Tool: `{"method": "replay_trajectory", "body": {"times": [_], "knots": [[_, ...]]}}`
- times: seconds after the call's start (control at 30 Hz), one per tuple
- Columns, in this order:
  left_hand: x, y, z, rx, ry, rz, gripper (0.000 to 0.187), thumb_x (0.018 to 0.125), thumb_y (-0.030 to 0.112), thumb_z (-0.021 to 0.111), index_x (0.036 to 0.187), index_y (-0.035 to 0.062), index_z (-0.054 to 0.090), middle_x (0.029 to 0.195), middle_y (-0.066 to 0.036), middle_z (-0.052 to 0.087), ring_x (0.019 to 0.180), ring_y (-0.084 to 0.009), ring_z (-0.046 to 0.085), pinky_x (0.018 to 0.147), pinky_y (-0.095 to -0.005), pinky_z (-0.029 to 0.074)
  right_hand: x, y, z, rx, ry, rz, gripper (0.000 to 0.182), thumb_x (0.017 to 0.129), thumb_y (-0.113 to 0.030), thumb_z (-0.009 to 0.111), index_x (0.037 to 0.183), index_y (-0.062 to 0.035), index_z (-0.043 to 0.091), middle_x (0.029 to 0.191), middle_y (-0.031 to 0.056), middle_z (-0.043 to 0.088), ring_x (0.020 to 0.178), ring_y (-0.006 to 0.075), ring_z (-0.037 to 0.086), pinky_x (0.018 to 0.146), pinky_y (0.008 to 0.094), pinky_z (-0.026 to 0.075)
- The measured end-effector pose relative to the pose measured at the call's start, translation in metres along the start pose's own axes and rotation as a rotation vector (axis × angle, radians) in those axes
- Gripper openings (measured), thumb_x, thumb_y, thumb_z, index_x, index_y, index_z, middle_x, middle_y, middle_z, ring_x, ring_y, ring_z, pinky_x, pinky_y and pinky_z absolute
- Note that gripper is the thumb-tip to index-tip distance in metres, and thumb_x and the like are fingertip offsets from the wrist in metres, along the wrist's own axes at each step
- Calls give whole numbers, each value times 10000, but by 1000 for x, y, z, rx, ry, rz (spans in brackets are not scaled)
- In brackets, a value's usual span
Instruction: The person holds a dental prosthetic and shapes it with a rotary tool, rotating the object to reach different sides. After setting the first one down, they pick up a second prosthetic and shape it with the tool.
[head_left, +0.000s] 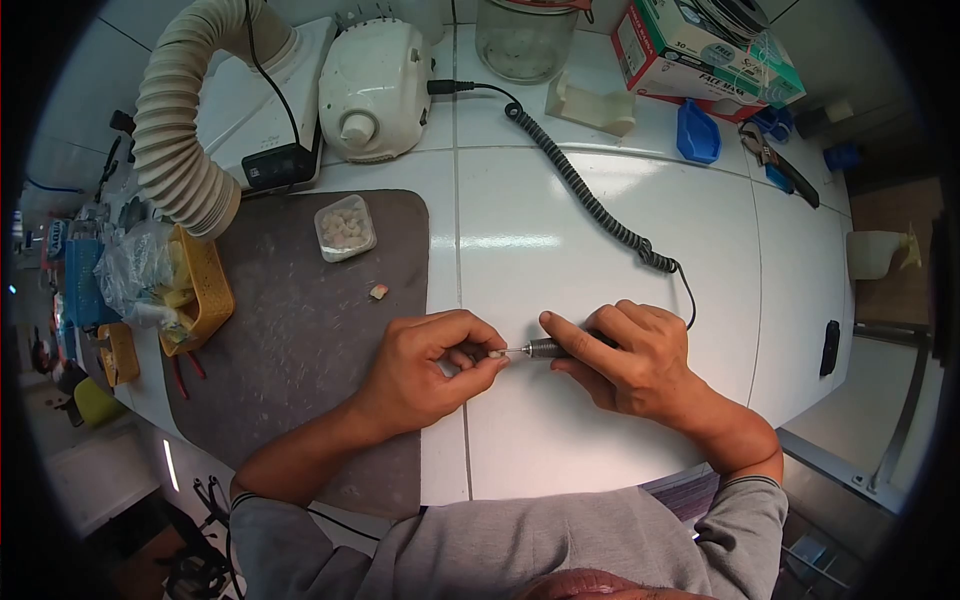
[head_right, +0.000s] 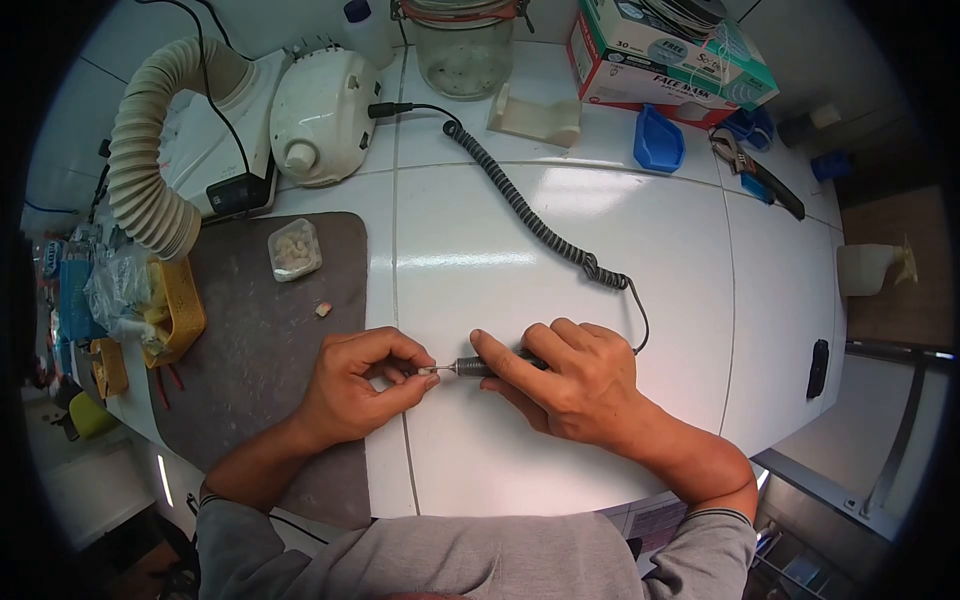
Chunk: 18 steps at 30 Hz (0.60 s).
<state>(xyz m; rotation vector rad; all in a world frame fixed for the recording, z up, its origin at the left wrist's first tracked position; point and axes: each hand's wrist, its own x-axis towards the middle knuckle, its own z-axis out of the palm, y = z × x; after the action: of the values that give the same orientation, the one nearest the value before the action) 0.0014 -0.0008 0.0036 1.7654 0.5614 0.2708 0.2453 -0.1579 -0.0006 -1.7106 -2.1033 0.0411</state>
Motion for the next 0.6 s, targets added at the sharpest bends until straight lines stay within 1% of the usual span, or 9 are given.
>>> {"method": "replay_trajectory", "body": {"times": [0.6], "knots": [[0, 0, 2, 11, 14, 19, 136, 920, 47, 889, 1004, -15, 802, 922, -91, 812, 789, -110, 765, 666, -241, 597, -2, 2, 2, 10, 4, -14, 490, 951, -450, 862, 1388, -244, 781, 779, -49, 524, 620, 100, 516, 518, 284, 389]]}}
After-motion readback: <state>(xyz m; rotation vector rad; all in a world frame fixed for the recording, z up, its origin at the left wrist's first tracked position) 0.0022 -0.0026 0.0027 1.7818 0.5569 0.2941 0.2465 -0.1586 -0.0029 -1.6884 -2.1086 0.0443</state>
